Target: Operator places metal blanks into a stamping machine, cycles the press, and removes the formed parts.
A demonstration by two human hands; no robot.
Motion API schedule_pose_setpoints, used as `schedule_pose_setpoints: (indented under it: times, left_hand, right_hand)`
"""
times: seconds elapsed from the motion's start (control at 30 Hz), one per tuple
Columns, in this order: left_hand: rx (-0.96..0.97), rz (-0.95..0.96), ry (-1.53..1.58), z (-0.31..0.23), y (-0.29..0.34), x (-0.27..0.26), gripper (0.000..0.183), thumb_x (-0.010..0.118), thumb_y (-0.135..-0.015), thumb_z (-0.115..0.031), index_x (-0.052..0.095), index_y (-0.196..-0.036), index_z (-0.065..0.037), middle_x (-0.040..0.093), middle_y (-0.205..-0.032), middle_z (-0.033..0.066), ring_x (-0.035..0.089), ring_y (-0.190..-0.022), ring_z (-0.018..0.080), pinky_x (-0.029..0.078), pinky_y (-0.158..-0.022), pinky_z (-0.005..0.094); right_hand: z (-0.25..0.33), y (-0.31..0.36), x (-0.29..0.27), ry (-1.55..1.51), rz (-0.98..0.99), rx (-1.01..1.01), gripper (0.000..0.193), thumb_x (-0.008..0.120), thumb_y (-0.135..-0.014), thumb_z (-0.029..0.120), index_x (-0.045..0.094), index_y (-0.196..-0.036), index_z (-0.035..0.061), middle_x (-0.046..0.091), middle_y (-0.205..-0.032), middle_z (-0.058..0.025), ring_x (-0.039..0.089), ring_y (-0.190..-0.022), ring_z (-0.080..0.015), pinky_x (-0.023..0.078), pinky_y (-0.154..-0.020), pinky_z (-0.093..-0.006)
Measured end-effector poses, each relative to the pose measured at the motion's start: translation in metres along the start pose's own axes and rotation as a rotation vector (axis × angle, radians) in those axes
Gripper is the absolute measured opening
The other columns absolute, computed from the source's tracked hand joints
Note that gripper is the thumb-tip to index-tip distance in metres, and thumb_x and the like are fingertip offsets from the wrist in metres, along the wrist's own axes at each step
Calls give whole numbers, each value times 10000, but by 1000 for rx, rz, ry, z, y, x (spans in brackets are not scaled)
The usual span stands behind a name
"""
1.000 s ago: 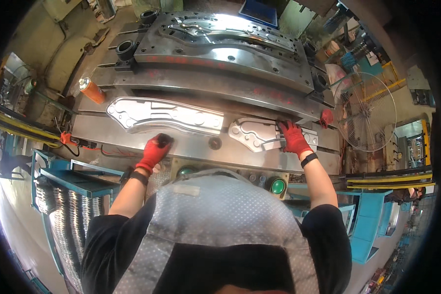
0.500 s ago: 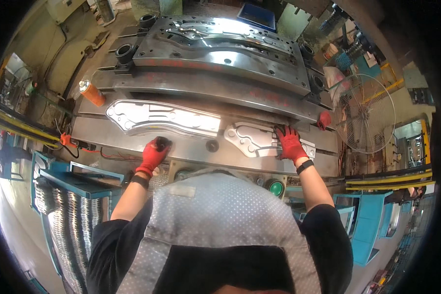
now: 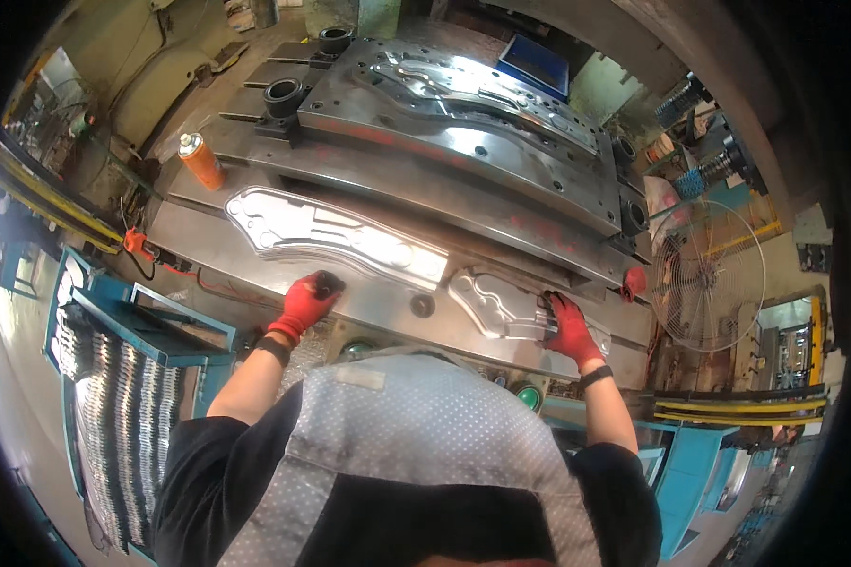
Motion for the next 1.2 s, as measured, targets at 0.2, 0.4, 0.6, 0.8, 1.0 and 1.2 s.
schedule_pose_setpoints:
  times: [0.2,0.4,0.6,0.8,1.0,1.2]
  left_hand:
    - [-12,-84,-133,12,-4,-5,258,685,-757,-308,624,-938,-134,668,-890,86,631,-833,286,503,-724,361]
    - [15,-31,-4,0,0,-7,286,675,-769,-362,627,-941,-139,668,-885,89,631,-821,299,501,-712,372]
    - [-4,-30,-27,-2,-1,-7,271,662,-786,-370,633,-923,-138,668,-884,91,627,-832,303,500,-718,375]
    - [-5,-41,-1,1,-4,-6,285,652,-793,-392,634,-907,-131,670,-863,87,635,-815,292,502,-714,367]
    - [-80,-8,-20,-3,-5,-10,275,700,-753,-299,641,-936,-103,676,-871,108,643,-823,305,513,-708,356]
    - [-5,-48,-54,8,-4,-6,265,656,-787,-370,641,-902,-132,667,-866,100,639,-802,291,506,-705,371]
  right_hand:
    - [7,-6,-26,-26,39,-61,1016,805,-491,161,309,-1374,82,385,-1308,-229,395,-1195,-389,380,-1003,-437]
    - [16,-15,6,253,202,32,1130,861,-435,304,292,-1392,114,295,-1370,-242,350,-1206,-456,375,-969,-515]
    - [-1,-20,14,160,120,23,1197,867,-394,381,278,-1404,125,282,-1385,-232,301,-1254,-431,290,-1028,-528]
    - [6,-13,-5,43,112,49,1165,857,-401,366,299,-1397,136,310,-1364,-229,294,-1259,-431,276,-1036,-531]
    - [49,5,-117,50,-110,-66,1159,873,-370,315,336,-1383,149,303,-1365,-238,294,-1246,-445,264,-1045,-540]
    - [110,-112,-262,123,-455,-225,1146,871,-420,271,307,-1408,137,355,-1343,-232,327,-1248,-423,302,-1046,-477]
Point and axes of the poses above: each hand's wrist, its own y-axis away from the middle knuckle, its own x-axis out of the palm, z = x × y, the point moved 10 cm from there along -y, towards the middle knuckle
